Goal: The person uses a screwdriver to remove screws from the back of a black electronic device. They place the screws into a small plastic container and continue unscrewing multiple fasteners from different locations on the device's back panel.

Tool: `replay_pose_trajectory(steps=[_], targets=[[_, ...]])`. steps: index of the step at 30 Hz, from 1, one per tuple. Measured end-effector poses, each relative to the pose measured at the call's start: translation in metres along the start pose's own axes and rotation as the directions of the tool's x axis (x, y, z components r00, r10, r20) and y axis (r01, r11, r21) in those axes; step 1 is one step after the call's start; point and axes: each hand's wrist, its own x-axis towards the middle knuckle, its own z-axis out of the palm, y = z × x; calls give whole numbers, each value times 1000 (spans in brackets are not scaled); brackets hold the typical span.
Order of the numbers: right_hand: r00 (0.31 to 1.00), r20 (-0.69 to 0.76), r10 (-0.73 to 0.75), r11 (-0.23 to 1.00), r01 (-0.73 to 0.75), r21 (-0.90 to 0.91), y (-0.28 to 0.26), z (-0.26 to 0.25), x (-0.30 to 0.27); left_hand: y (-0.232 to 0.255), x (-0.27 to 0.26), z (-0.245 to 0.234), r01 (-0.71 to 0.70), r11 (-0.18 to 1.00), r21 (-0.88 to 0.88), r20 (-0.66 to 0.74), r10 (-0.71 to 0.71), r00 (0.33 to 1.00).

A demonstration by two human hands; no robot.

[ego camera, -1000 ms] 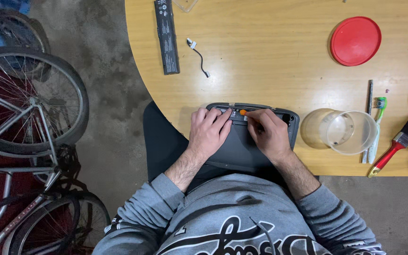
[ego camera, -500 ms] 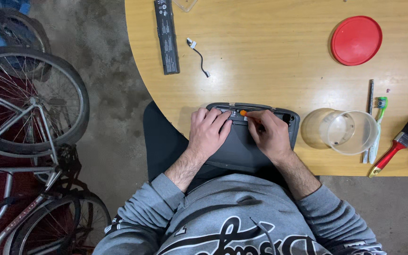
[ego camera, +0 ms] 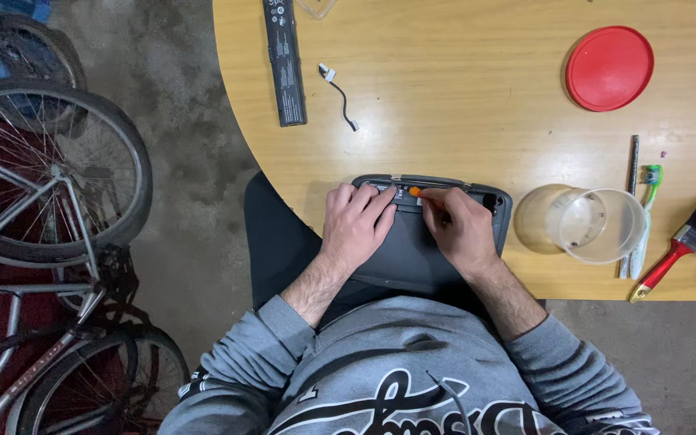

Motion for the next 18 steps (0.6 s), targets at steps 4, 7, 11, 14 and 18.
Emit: replay_pose_trajectory(steps=[4,7,11,14,18], targets=[[999,-16,-39,996,37,-78,6,5,-2,1,2,0,-10,1000,13,-2,10,1000],[991,-6,-131,980,129,-153,-5,-6,9,1,-1,4,-18,999,43,-16,19,1000],[970,211,-122,903,196,-381,-23,-22,31,2,1,1,-24,998,55,-6,25,1000],[942,329,-66,839,230,-492,-47,-35,54,6,5,-6,-3,999,38,13,3,1000],[878,437,-198,740,426,-521,-40,-37,59,4,1,-1,12,999,42,12,-12,1000]])
